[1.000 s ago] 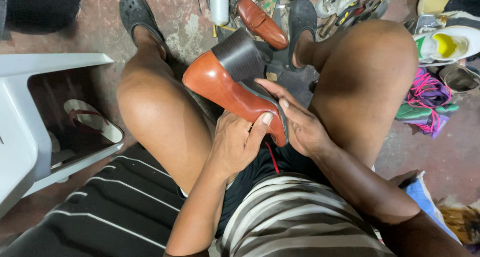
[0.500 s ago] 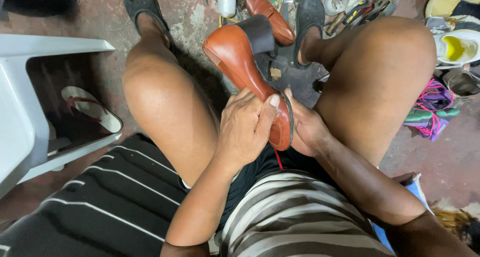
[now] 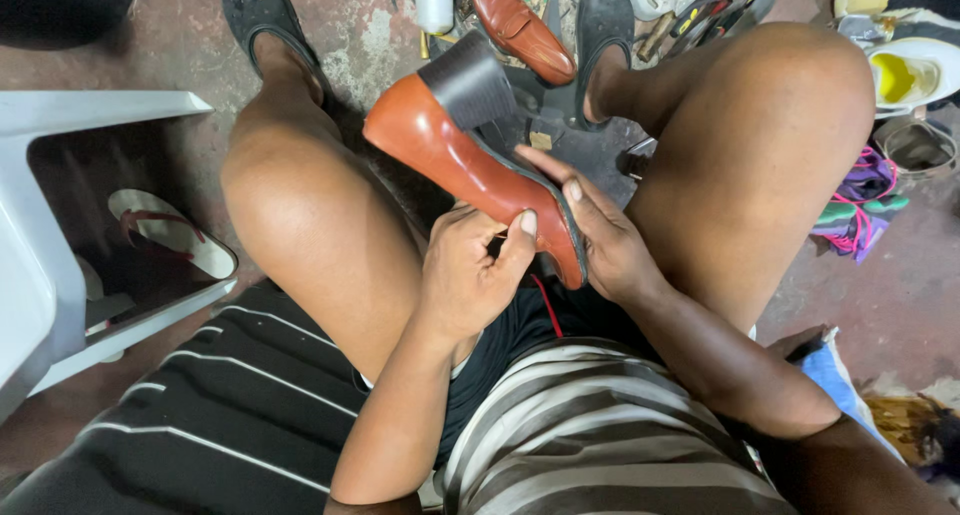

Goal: The person sits on the floor and uses a small tool to scrape or clean the sole of a brown shoe. They repeatedly rub the tool along the edge of the sole and inspect the shoe throughout the clip.

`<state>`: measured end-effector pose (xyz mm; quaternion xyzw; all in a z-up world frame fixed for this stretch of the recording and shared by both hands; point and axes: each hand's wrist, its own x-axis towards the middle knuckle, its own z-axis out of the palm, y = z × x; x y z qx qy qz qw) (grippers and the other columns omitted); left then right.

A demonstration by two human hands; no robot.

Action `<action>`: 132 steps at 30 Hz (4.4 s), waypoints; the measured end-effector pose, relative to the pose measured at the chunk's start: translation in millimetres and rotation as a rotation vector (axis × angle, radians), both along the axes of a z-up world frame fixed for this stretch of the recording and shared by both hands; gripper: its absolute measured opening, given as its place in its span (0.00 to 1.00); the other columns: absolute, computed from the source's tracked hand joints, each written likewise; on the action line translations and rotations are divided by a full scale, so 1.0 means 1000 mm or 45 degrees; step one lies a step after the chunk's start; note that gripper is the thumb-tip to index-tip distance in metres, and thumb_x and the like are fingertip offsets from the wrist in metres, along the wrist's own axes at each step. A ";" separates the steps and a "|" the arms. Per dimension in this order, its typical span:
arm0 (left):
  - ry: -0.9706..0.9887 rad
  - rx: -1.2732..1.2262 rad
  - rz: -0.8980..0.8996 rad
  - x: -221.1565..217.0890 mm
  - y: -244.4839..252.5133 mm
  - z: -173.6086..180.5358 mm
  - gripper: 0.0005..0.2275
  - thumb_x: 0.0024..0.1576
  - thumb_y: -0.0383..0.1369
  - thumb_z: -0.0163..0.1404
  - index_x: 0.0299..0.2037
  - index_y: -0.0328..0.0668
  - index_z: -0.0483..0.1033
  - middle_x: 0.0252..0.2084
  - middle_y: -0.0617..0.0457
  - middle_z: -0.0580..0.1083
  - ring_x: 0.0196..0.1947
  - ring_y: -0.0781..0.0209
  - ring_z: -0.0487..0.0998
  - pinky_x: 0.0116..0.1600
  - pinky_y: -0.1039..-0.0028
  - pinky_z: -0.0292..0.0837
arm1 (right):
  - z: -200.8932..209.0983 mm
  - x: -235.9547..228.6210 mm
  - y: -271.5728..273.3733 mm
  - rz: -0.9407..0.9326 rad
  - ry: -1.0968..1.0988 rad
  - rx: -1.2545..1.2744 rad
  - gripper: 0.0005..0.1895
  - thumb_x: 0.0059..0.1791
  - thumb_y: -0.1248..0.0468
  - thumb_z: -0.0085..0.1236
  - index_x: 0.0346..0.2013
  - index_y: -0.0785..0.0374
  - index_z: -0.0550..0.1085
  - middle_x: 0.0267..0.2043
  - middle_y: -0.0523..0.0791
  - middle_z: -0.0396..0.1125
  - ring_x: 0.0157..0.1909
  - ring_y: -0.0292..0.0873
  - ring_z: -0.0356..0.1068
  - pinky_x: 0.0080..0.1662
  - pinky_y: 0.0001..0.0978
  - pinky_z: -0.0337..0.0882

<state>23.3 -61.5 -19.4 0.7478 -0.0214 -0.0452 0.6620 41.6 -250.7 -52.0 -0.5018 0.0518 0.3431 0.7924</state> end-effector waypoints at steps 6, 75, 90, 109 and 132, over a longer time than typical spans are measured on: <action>0.006 -0.113 -0.074 -0.005 0.002 -0.004 0.03 0.59 0.24 0.54 0.40 0.37 0.80 0.32 0.53 0.78 0.30 0.65 0.78 0.39 0.76 0.72 | 0.018 0.007 -0.001 0.060 -0.492 -0.260 0.29 0.64 0.54 0.34 0.74 0.71 0.57 0.76 0.51 0.55 0.80 0.42 0.49 0.77 0.37 0.45; 0.339 -1.647 0.223 -0.015 -0.008 -0.061 0.27 0.60 0.37 0.54 0.66 0.27 0.64 0.61 0.39 0.72 0.61 0.49 0.75 0.68 0.60 0.69 | 0.031 -0.002 -0.026 -0.076 -0.592 0.119 0.38 0.54 0.78 0.54 0.76 0.67 0.50 0.75 0.58 0.56 0.76 0.49 0.59 0.74 0.45 0.60; 0.115 -1.754 -0.098 -0.020 0.003 -0.052 0.23 0.53 0.27 0.57 0.61 0.36 0.71 0.59 0.39 0.68 0.63 0.34 0.72 0.66 0.44 0.72 | 0.040 0.001 -0.032 0.046 -1.071 -0.330 0.20 0.42 0.68 0.73 0.47 0.64 0.76 0.49 0.47 0.72 0.50 0.43 0.75 0.54 0.35 0.73; -0.204 -2.179 0.068 -0.017 0.009 -0.059 0.13 0.58 0.37 0.61 0.38 0.44 0.68 0.35 0.57 0.65 0.50 0.59 0.70 0.70 0.35 0.61 | 0.054 -0.001 -0.023 0.104 -1.334 -0.400 0.22 0.42 0.62 0.75 0.47 0.64 0.77 0.45 0.48 0.72 0.44 0.46 0.76 0.45 0.35 0.76; 0.102 -1.852 0.395 -0.005 0.004 -0.057 0.23 0.66 0.47 0.51 0.69 0.48 0.69 0.61 0.43 0.72 0.61 0.50 0.74 0.69 0.50 0.68 | 0.054 0.002 -0.009 -0.173 -0.671 -0.337 0.16 0.48 0.67 0.64 0.47 0.67 0.69 0.38 0.46 0.70 0.37 0.40 0.72 0.40 0.28 0.73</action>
